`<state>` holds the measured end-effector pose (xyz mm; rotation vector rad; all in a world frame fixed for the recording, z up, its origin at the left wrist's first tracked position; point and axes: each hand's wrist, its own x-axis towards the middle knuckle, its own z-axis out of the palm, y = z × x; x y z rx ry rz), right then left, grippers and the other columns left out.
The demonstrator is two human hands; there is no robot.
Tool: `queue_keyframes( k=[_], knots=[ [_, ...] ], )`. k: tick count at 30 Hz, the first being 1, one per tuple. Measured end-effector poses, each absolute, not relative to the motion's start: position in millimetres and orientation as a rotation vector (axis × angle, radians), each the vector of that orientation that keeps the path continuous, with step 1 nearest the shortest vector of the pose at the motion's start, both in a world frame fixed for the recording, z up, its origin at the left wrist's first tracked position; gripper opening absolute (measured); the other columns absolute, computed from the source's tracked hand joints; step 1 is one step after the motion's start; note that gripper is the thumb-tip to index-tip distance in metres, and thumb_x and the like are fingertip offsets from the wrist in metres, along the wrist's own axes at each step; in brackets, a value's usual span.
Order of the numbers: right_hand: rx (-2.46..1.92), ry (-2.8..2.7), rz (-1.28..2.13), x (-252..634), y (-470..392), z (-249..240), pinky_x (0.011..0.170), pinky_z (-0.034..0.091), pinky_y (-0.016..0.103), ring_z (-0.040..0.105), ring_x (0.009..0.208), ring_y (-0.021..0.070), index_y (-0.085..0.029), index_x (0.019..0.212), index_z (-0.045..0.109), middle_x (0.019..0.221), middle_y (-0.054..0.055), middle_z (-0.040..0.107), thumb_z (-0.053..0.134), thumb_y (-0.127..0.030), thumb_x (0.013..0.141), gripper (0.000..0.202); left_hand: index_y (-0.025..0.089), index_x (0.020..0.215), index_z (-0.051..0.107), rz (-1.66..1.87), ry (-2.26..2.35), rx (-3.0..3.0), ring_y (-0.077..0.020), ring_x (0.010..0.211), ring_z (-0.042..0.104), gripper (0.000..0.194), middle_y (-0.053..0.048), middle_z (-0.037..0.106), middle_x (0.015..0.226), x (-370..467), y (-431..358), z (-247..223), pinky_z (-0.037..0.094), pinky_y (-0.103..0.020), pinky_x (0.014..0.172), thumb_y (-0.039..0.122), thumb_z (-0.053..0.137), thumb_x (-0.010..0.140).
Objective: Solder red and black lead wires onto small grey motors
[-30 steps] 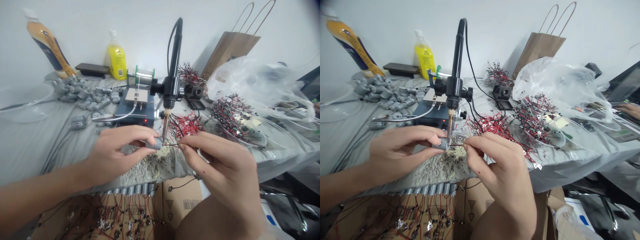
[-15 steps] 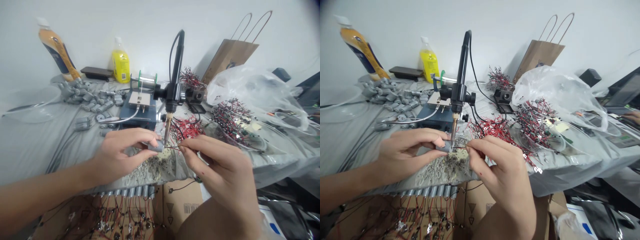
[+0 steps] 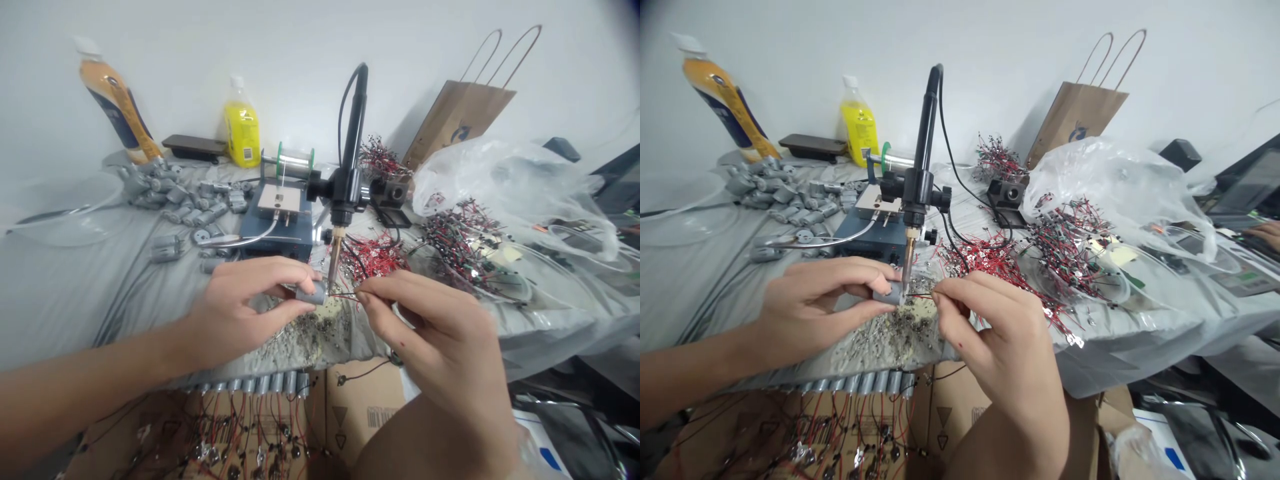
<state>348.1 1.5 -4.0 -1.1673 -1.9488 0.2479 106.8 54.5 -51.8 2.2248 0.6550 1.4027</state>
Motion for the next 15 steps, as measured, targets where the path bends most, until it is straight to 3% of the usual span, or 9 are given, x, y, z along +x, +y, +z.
queue_keyframes(
  k=[15],
  knots=[
    [-1.181, -1.988, 0.222, 351.0, 5.0, -3.3, 0.062, 0.045, 0.012, 0.061, 0.066, 0.0038, -0.024, 0.091, 0.074, 0.077, -0.007, 0.069, 0.066, -0.017, 0.1, 0.014, 0.016, 0.104, 0.075, 1.376, 0.618, 2.159, -0.0132, 0.098, 0.078, 0.016, -0.006, 0.081, 0.11, 107.8, 54.8, -49.7, 0.065, -0.014, 0.082, 0.009, 0.083, 0.092]
  ],
)
